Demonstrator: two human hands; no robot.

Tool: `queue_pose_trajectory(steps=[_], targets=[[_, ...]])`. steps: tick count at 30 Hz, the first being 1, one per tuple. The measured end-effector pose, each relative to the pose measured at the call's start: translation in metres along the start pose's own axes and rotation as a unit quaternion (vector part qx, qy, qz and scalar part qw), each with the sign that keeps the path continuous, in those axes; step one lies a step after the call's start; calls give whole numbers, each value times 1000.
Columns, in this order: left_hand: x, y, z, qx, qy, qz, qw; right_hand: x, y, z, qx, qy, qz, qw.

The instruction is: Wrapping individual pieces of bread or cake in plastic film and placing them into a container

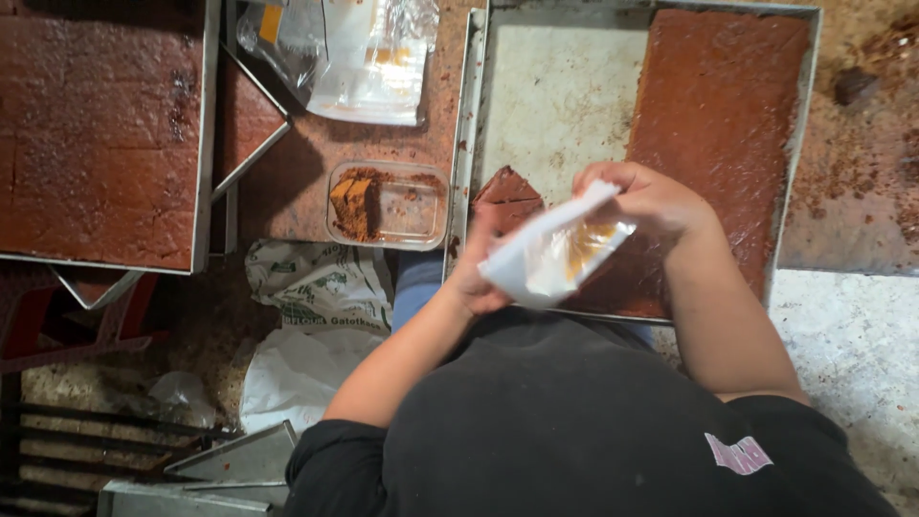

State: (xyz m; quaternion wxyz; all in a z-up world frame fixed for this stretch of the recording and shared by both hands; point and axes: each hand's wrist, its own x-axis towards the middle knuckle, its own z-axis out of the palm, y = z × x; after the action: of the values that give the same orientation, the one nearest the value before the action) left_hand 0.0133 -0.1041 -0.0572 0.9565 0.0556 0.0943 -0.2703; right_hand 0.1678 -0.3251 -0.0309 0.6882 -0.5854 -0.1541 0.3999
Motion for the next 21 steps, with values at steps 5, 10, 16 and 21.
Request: queue_pose_trajectory(steps=[5, 10, 16, 21], targets=[[-5, 31, -2, 286, 66, 145, 945, 11, 25, -9, 72, 116, -31, 990], [-25, 38, 37, 405, 141, 199, 881, 4, 33, -26, 68, 111, -54, 990], [-19, 43, 29, 236, -103, 6, 966, -17, -38, -4, -38, -124, -105, 986], [14, 0, 35, 602, 117, -75, 786, -3, -72, 26, -171, -174, -60, 968]])
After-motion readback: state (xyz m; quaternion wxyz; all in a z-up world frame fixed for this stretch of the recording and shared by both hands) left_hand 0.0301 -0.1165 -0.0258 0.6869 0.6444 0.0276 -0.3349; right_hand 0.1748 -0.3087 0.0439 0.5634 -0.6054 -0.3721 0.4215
